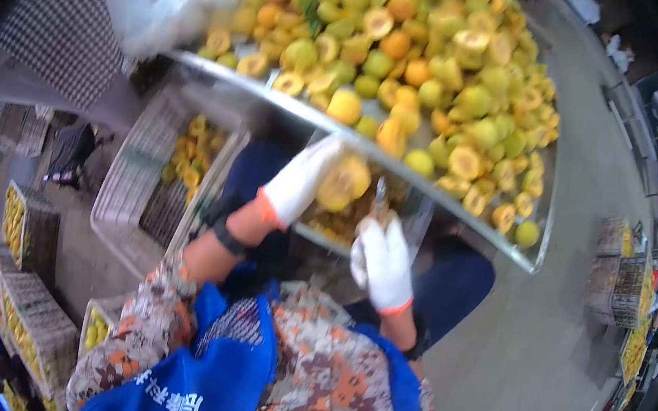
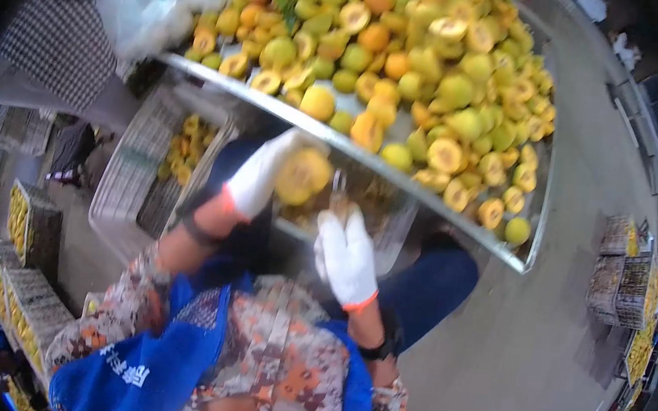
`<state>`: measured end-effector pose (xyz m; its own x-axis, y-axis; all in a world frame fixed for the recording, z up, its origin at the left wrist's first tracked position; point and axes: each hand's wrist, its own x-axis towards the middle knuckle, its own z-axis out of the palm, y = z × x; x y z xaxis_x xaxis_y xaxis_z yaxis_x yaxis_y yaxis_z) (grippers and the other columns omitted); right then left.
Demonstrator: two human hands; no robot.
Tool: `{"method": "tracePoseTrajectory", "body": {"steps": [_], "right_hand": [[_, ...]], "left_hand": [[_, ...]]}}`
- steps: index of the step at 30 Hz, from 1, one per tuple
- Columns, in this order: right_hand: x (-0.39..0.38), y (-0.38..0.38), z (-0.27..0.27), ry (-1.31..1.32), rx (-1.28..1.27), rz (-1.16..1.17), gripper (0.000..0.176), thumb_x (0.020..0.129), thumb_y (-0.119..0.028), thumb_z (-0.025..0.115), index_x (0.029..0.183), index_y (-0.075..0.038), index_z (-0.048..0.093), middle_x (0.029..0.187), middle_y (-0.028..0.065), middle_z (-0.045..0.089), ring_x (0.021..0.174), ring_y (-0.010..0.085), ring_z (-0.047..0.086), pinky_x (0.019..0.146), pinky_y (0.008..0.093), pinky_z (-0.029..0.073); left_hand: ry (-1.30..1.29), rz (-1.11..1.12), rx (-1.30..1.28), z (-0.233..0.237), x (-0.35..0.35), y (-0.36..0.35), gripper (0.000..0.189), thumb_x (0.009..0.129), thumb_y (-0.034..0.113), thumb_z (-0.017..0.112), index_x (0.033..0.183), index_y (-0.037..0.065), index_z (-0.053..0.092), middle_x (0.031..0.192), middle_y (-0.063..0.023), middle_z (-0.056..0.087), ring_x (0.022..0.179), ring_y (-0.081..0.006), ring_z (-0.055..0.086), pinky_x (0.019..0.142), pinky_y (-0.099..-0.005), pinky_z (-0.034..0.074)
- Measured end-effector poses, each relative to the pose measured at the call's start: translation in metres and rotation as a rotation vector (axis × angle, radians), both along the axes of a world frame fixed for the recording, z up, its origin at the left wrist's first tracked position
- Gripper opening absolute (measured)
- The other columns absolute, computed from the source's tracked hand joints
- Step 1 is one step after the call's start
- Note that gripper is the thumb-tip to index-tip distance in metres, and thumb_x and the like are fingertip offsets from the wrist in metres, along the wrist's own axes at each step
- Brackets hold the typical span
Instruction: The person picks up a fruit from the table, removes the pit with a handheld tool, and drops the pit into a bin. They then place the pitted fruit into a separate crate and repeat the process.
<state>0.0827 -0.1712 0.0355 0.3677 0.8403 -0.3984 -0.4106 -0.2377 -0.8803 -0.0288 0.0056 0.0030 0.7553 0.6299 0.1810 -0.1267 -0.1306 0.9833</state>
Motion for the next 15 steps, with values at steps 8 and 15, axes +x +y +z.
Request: {"method": "tracePoseTrajectory", "body": {"steps": [8, 15], "right_hand": [[-0.007, 0.0, -0.009, -1.075, 0.077, 0.175, 0.028, 0.098, -0.026, 0.063, 0.113, -0.004, 0.054, 0.086, 0.0269, 0.064, 0.079, 0.0477, 0.066, 0.065, 0.0516, 0.053], [-0.015, 0.003, -0.009, -0.959, -0.142, 0.206, 0.033, 0.099, -0.03, 0.06, 0.113, -0.002, 0.048, 0.09, 0.0322, 0.065, 0.087, 0.052, 0.064, 0.068, 0.0564, 0.053]], "left_hand": [[0.057, -0.03, -0.464, 0.027, 0.008, -0.011, 0.051, 0.111, 0.044, 0.03, 0.114, 0.003, 0.061, 0.105, -0.0065, 0.064, 0.097, -0.0128, 0.062, 0.09, -0.0301, 0.052], [0.119, 0.019, -0.27, 0.013, 0.01, -0.015, 0.053, 0.111, 0.045, 0.03, 0.109, 0.004, 0.064, 0.1, -0.0066, 0.065, 0.092, -0.0134, 0.061, 0.087, -0.0295, 0.051]]}}
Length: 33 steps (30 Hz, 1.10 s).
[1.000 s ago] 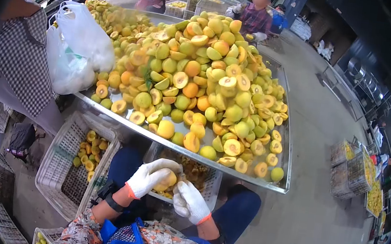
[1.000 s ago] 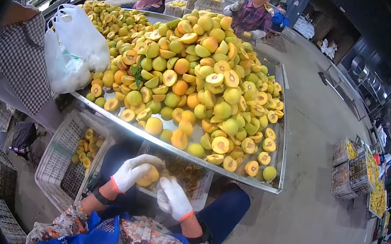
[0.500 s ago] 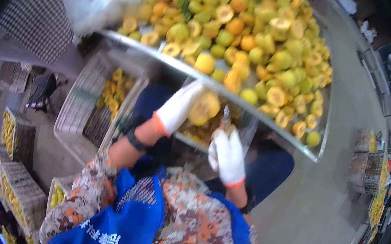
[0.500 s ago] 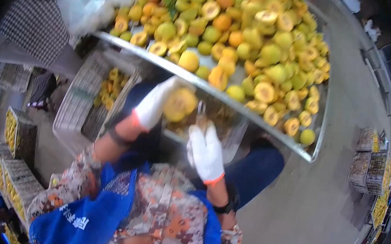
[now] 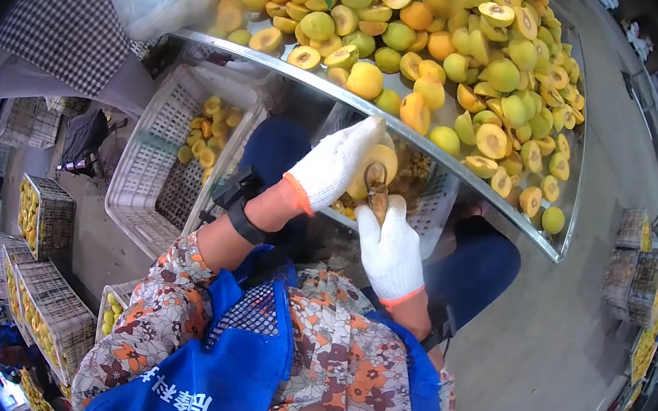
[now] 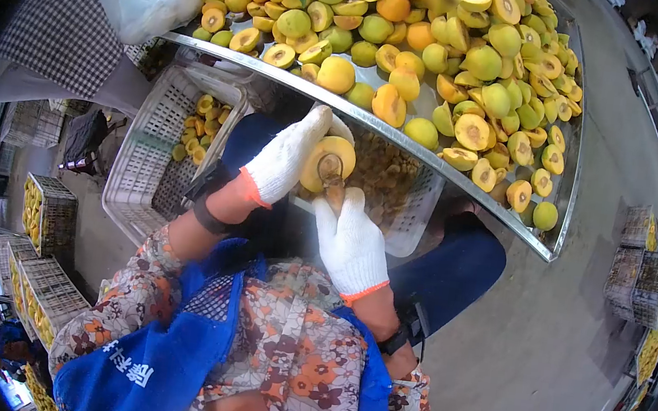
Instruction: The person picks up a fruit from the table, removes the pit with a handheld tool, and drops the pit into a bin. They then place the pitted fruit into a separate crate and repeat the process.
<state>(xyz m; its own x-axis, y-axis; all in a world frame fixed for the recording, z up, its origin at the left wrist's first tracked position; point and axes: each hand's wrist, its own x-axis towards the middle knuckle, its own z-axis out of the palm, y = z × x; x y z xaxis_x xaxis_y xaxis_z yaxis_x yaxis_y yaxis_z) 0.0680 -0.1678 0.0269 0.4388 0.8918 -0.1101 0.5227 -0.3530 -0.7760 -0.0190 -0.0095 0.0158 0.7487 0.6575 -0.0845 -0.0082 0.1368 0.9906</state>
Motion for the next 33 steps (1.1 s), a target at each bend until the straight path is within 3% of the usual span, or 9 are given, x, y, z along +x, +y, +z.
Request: {"method": "tracePoseTrajectory", "body": {"steps": [8, 10, 15, 17, 19, 23, 25, 27, 33], "right_hand": [[0.003, 0.001, -0.004, 0.009, 0.048, 0.032, 0.034, 0.1, -0.031, 0.057, 0.113, -0.001, 0.047, 0.084, 0.0356, 0.063, 0.087, 0.0545, 0.062, 0.07, 0.0591, 0.051], [0.001, 0.001, 0.001, 0.09, -0.004, -0.013, 0.035, 0.1, -0.031, 0.057, 0.114, 0.0, 0.047, 0.084, 0.0358, 0.063, 0.087, 0.0551, 0.062, 0.07, 0.0596, 0.051], [0.008, -0.006, -0.016, -0.034, 0.042, 0.137, 0.035, 0.101, -0.03, 0.057, 0.114, 0.001, 0.047, 0.084, 0.0363, 0.063, 0.087, 0.0562, 0.061, 0.068, 0.059, 0.05], [0.015, -0.007, -0.023, -0.049, 0.113, 0.101, 0.034, 0.099, -0.027, 0.058, 0.116, 0.001, 0.049, 0.089, 0.0364, 0.062, 0.085, 0.0553, 0.062, 0.068, 0.0574, 0.051], [0.027, -0.009, -0.033, -0.431, 0.312, 0.227, 0.035, 0.091, -0.014, 0.063, 0.122, 0.0, 0.054, 0.107, 0.0345, 0.058, 0.078, 0.0501, 0.062, 0.066, 0.0512, 0.053], [0.014, -0.008, -0.035, 0.504, 0.0, -0.071, 0.05, 0.078, -0.001, 0.064, 0.128, -0.003, 0.055, 0.116, 0.0321, 0.051, 0.081, 0.047, 0.061, 0.068, 0.0502, 0.053], [0.011, -0.013, -0.03, 0.461, 0.029, -0.003, 0.035, 0.089, -0.007, 0.063, 0.123, -0.006, 0.054, 0.098, 0.0217, 0.057, 0.065, 0.0323, 0.06, 0.054, 0.0416, 0.05], [0.001, -0.011, -0.001, 1.264, -0.006, -0.195, 0.018, 0.106, -0.03, 0.053, 0.11, -0.013, 0.046, 0.063, -0.0018, 0.043, 0.044, 0.0066, 0.036, 0.038, 0.0223, 0.027], [0.003, -0.008, -0.004, 1.383, 0.006, -0.184, 0.019, 0.107, -0.03, 0.051, 0.099, -0.013, 0.049, 0.057, -0.0012, 0.039, 0.036, 0.0081, 0.029, 0.034, 0.0243, 0.022]], "left_hand": [[0.156, -0.005, 0.258, 0.02, 0.002, -0.007, 0.05, 0.108, 0.039, 0.043, 0.128, -0.004, 0.058, 0.108, -0.0194, 0.07, 0.1, -0.0286, 0.067, 0.092, -0.0372, 0.05], [0.195, -0.117, 0.29, 0.027, 0.003, -0.001, 0.058, 0.109, 0.045, 0.033, 0.105, -0.003, 0.064, 0.091, -0.0144, 0.067, 0.088, -0.0221, 0.064, 0.087, -0.0362, 0.05], [0.279, -0.248, 0.397, 0.012, 0.005, 0.015, 0.065, 0.109, 0.051, 0.03, 0.105, -0.002, 0.067, 0.093, -0.0136, 0.069, 0.089, -0.0231, 0.065, 0.088, -0.0364, 0.051], [0.146, -0.169, -0.24, 0.007, 0.009, 0.01, 0.066, 0.108, 0.054, 0.028, 0.113, 0.0, 0.067, 0.1, -0.0105, 0.07, 0.093, -0.0228, 0.065, 0.091, -0.0349, 0.052], [-0.115, -0.121, -0.195, 0.008, 0.005, -0.007, 0.051, 0.108, 0.041, 0.039, 0.14, 0.003, 0.05, 0.129, -0.0102, 0.059, 0.117, -0.0185, 0.057, 0.103, -0.0324, 0.046], [-0.093, 0.07, 0.352, -0.012, 0.012, -0.036, 0.041, 0.1, 0.015, 0.056, 0.139, 0.004, 0.049, 0.126, -0.0095, 0.058, 0.116, -0.0169, 0.055, 0.103, -0.0311, 0.044], [0.094, 0.038, 0.414, -0.002, 0.009, -0.032, 0.032, 0.101, 0.018, 0.057, 0.129, 0.003, 0.056, 0.115, -0.0083, 0.062, 0.106, -0.0141, 0.059, 0.095, -0.0296, 0.048], [0.105, -0.117, 0.109, -0.007, 0.008, -0.01, 0.024, 0.101, 0.02, 0.058, 0.117, 0.003, 0.062, 0.102, -0.0058, 0.066, 0.095, -0.0102, 0.06, 0.086, -0.0273, 0.05], [0.022, 0.028, 0.164, -0.008, 0.015, -0.019, 0.026, 0.103, 0.027, 0.057, 0.105, 0.003, 0.068, 0.083, -0.0024, 0.065, 0.082, -0.008, 0.06, 0.077, -0.025, 0.05]]}}
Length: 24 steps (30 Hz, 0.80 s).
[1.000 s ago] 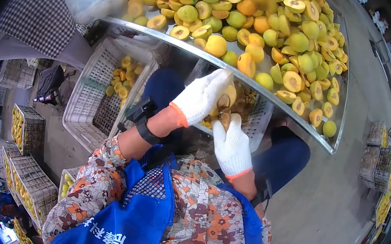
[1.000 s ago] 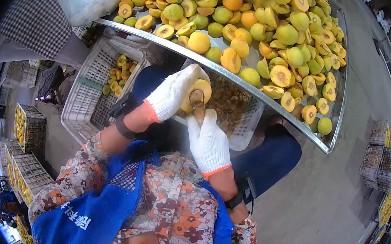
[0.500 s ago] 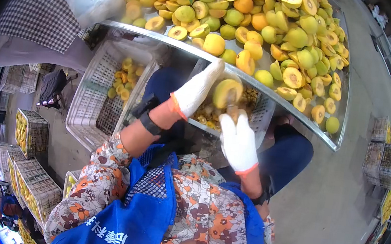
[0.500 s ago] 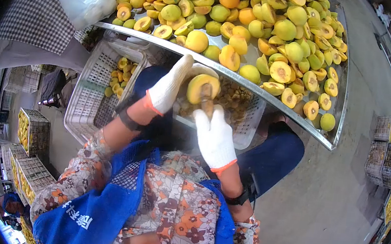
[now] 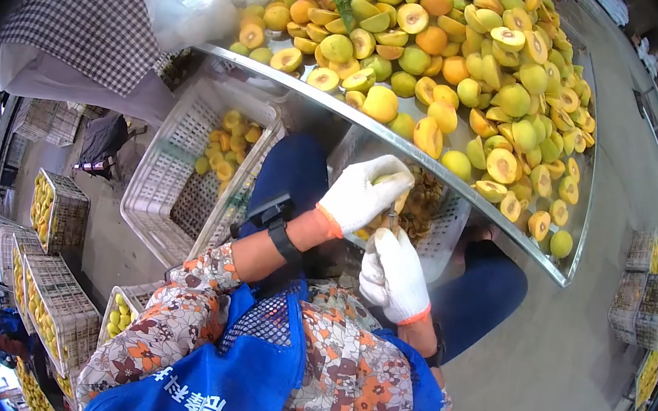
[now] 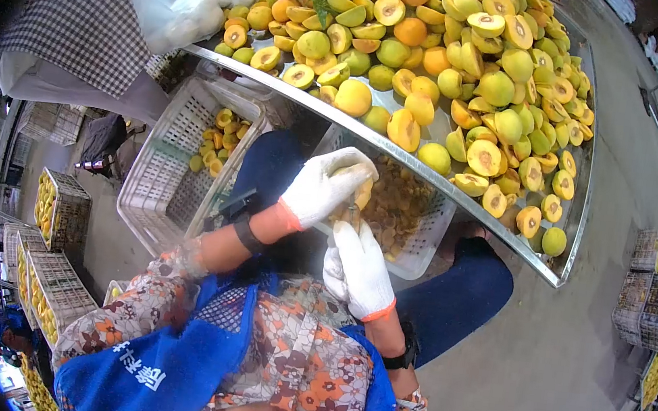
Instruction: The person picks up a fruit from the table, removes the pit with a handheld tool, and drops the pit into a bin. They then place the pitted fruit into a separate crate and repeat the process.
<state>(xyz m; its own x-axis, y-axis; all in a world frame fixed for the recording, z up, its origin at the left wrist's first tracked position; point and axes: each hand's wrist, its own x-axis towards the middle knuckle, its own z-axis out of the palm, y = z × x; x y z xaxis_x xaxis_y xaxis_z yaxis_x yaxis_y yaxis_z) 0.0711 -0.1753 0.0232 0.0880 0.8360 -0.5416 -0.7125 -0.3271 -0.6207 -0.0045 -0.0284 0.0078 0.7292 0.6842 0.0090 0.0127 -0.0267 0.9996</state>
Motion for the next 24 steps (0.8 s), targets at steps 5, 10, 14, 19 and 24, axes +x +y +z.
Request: {"method": "tracePoseTrajectory", "body": {"steps": [5, 10, 14, 19, 24], "right_hand": [[0.007, -0.006, -0.006, 0.225, -0.025, 0.088, 0.025, 0.108, -0.037, 0.047, 0.099, -0.015, 0.056, 0.055, -0.001, 0.038, 0.033, 0.01, 0.027, 0.034, 0.0272, 0.021], [0.008, -0.007, -0.004, 0.393, 0.015, 0.068, 0.024, 0.108, -0.037, 0.049, 0.096, -0.016, 0.051, 0.056, -0.0005, 0.039, 0.034, 0.009, 0.029, 0.034, 0.0256, 0.02], [0.011, -0.008, -0.004, 0.47, 0.075, 0.091, 0.028, 0.108, -0.041, 0.047, 0.095, -0.017, 0.053, 0.058, -0.0017, 0.039, 0.035, 0.0084, 0.029, 0.036, 0.0254, 0.02], [0.015, -0.004, -0.012, 0.77, 0.149, 0.145, 0.033, 0.108, -0.045, 0.044, 0.104, -0.018, 0.061, 0.058, -0.007, 0.037, 0.035, 0.0048, 0.028, 0.036, 0.0232, 0.021], [0.017, -0.001, -0.023, 0.856, 0.237, 0.166, 0.036, 0.108, -0.047, 0.043, 0.108, -0.016, 0.062, 0.058, -0.0072, 0.037, 0.035, 0.0038, 0.029, 0.036, 0.0223, 0.022]], "left_hand": [[0.133, 0.074, 0.037, -0.004, 0.002, -0.005, 0.025, 0.102, 0.025, 0.057, 0.1, 0.003, 0.068, 0.082, -0.0021, 0.067, 0.078, -0.0082, 0.06, 0.073, -0.026, 0.05], [0.066, -0.044, -0.148, -0.002, 0.002, 0.003, 0.029, 0.103, 0.026, 0.053, 0.099, 0.003, 0.069, 0.081, -0.0008, 0.068, 0.071, -0.0066, 0.058, 0.068, -0.0255, 0.049], [-0.007, 0.049, -0.059, -0.008, 0.006, -0.007, 0.029, 0.103, 0.027, 0.051, 0.1, 0.004, 0.069, 0.088, -0.0022, 0.067, 0.074, -0.0073, 0.057, 0.068, -0.0236, 0.048], [-0.167, -0.112, -0.219, -0.025, 0.01, 0.006, 0.031, 0.103, 0.028, 0.052, 0.108, 0.001, 0.066, 0.093, -0.0069, 0.067, 0.081, -0.0123, 0.062, 0.075, -0.0273, 0.051], [-0.315, -0.212, -0.429, -0.033, 0.015, 0.013, 0.035, 0.105, 0.032, 0.051, 0.109, 0.0, 0.063, 0.094, -0.0129, 0.068, 0.082, -0.0187, 0.066, 0.075, -0.0308, 0.054]]}}
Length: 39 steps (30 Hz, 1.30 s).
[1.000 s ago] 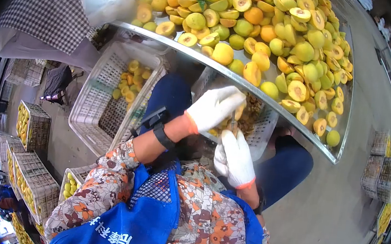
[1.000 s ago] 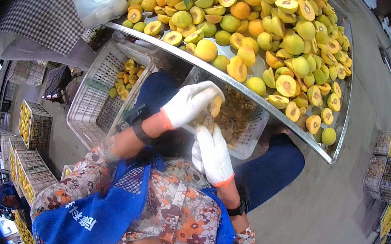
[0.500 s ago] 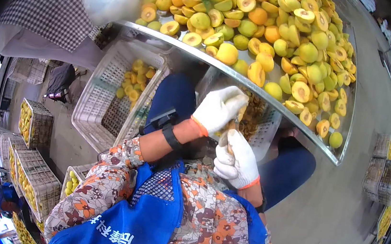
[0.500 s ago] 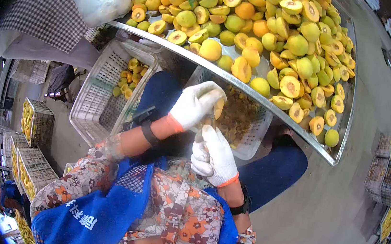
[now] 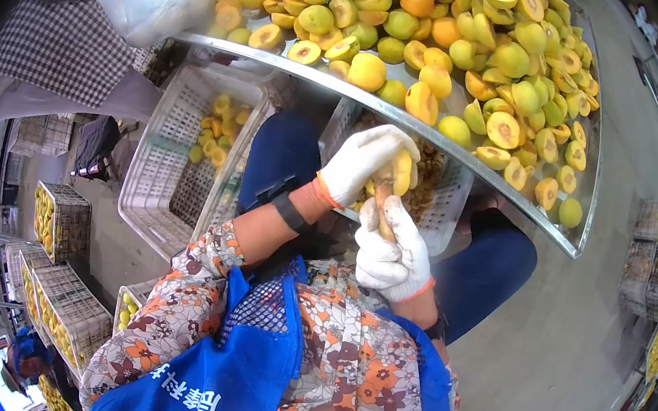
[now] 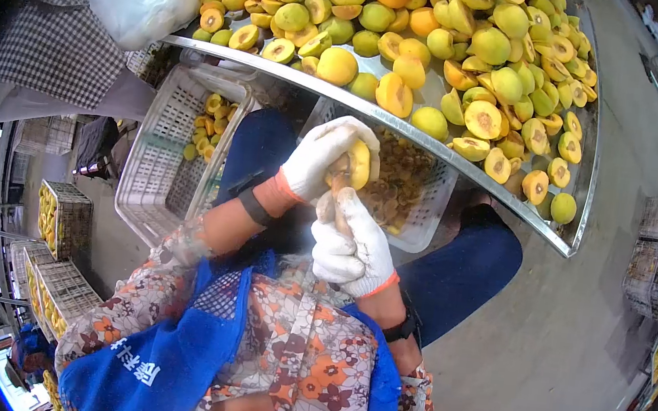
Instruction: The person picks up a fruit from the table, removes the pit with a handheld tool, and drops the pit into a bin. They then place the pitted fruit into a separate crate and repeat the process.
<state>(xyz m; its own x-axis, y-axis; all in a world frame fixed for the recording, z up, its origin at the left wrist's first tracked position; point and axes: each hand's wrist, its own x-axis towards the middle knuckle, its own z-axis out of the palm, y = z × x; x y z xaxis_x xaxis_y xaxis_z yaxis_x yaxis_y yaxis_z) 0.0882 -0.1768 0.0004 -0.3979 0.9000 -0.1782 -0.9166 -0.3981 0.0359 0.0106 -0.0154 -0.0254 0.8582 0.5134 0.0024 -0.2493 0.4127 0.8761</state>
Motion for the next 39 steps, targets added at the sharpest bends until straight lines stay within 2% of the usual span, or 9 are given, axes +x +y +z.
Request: {"method": "tracePoseTrajectory", "body": {"steps": [11, 16, 18, 20, 22, 27, 33, 38, 39], "right_hand": [[0.0, 0.006, 0.01, -0.064, 0.097, 0.057, 0.035, 0.108, -0.045, 0.044, 0.106, -0.012, 0.056, 0.057, -0.0049, 0.037, 0.034, 0.0053, 0.027, 0.036, 0.0236, 0.022], [0.009, -0.005, 0.01, -0.078, 0.158, 0.009, 0.033, 0.108, -0.042, 0.046, 0.107, -0.011, 0.058, 0.058, -0.0016, 0.041, 0.035, 0.0077, 0.029, 0.036, 0.0256, 0.024], [0.011, -0.007, 0.003, -0.287, -0.175, -0.152, 0.032, 0.107, -0.041, 0.048, 0.102, -0.012, 0.06, 0.058, -0.0013, 0.041, 0.036, 0.0085, 0.031, 0.036, 0.0259, 0.024], [0.01, -0.004, -0.004, -0.272, -0.189, -0.171, 0.03, 0.107, -0.039, 0.05, 0.098, -0.013, 0.062, 0.058, -0.001, 0.042, 0.036, 0.0091, 0.032, 0.036, 0.0262, 0.024], [0.006, -0.003, -0.005, -0.306, -0.241, -0.164, 0.027, 0.107, -0.037, 0.05, 0.098, -0.014, 0.062, 0.058, -0.001, 0.042, 0.036, 0.0092, 0.032, 0.035, 0.0261, 0.024], [0.005, 0.001, -0.005, -0.395, -0.263, -0.172, 0.023, 0.106, -0.037, 0.052, 0.096, -0.018, 0.059, 0.058, -0.0007, 0.042, 0.035, 0.0101, 0.03, 0.035, 0.0271, 0.023], [0.003, -0.003, -0.002, -0.462, -0.291, -0.2, 0.032, 0.108, -0.04, 0.045, 0.099, -0.012, 0.059, 0.058, -0.0021, 0.038, 0.036, 0.0093, 0.029, 0.037, 0.0271, 0.023], [0.003, -0.001, 0.002, -0.599, -0.268, -0.241, 0.027, 0.107, -0.037, 0.049, 0.099, -0.012, 0.055, 0.06, -0.0014, 0.04, 0.037, 0.0098, 0.032, 0.036, 0.0263, 0.025], [0.002, -0.002, 0.004, -0.671, -0.261, -0.254, 0.024, 0.107, -0.034, 0.051, 0.1, -0.011, 0.053, 0.061, -0.0013, 0.041, 0.039, 0.0094, 0.034, 0.036, 0.0255, 0.026]], "left_hand": [[-0.069, -0.225, 0.203, 0.03, -0.011, 0.026, 0.057, 0.1, 0.054, 0.05, 0.099, -0.002, 0.065, 0.088, -0.0181, 0.069, 0.077, -0.025, 0.068, 0.071, -0.0347, 0.055], [0.19, 0.348, 0.361, 0.033, -0.061, 0.075, 0.051, 0.106, 0.042, 0.043, 0.11, -0.004, 0.064, 0.099, -0.0157, 0.071, 0.087, -0.0231, 0.071, 0.077, -0.0344, 0.058], [0.381, 0.552, 0.444, 0.045, -0.099, 0.105, 0.033, 0.103, 0.026, 0.055, 0.112, -0.002, 0.068, 0.102, -0.0073, 0.07, 0.092, -0.0118, 0.065, 0.083, -0.0303, 0.054], [1.021, 0.6, 0.881, 0.077, -0.114, 0.114, 0.03, 0.094, 0.03, 0.067, 0.117, 0.01, 0.069, 0.111, -0.0113, 0.072, 0.099, -0.0243, 0.07, 0.085, -0.0345, 0.054], [1.325, 0.666, 1.822, 0.062, -0.121, 0.129, 0.046, 0.089, 0.035, 0.07, 0.131, 0.016, 0.064, 0.122, -0.0117, 0.068, 0.119, -0.0294, 0.061, 0.101, -0.0431, 0.047], [0.772, 0.461, 1.565, 0.063, -0.036, 0.11, 0.055, 0.085, 0.036, 0.075, 0.134, 0.015, 0.062, 0.127, -0.0137, 0.066, 0.119, -0.0336, 0.06, 0.1, -0.0444, 0.048], [1.07, 0.163, 1.649, 0.043, 0.042, 0.123, 0.054, 0.08, 0.041, 0.075, 0.127, 0.017, 0.063, 0.112, -0.0124, 0.065, 0.103, -0.0342, 0.065, 0.09, -0.0428, 0.053], [0.623, 0.527, 1.645, 0.052, 0.014, 0.115, 0.047, 0.08, 0.036, 0.075, 0.121, 0.013, 0.064, 0.108, -0.0125, 0.066, 0.088, -0.0314, 0.067, 0.077, -0.04, 0.055], [0.466, 0.499, 1.183, 0.055, 0.004, 0.106, 0.046, 0.084, 0.033, 0.071, 0.122, 0.011, 0.063, 0.107, -0.0126, 0.066, 0.082, -0.0288, 0.067, 0.071, -0.0366, 0.054]]}}
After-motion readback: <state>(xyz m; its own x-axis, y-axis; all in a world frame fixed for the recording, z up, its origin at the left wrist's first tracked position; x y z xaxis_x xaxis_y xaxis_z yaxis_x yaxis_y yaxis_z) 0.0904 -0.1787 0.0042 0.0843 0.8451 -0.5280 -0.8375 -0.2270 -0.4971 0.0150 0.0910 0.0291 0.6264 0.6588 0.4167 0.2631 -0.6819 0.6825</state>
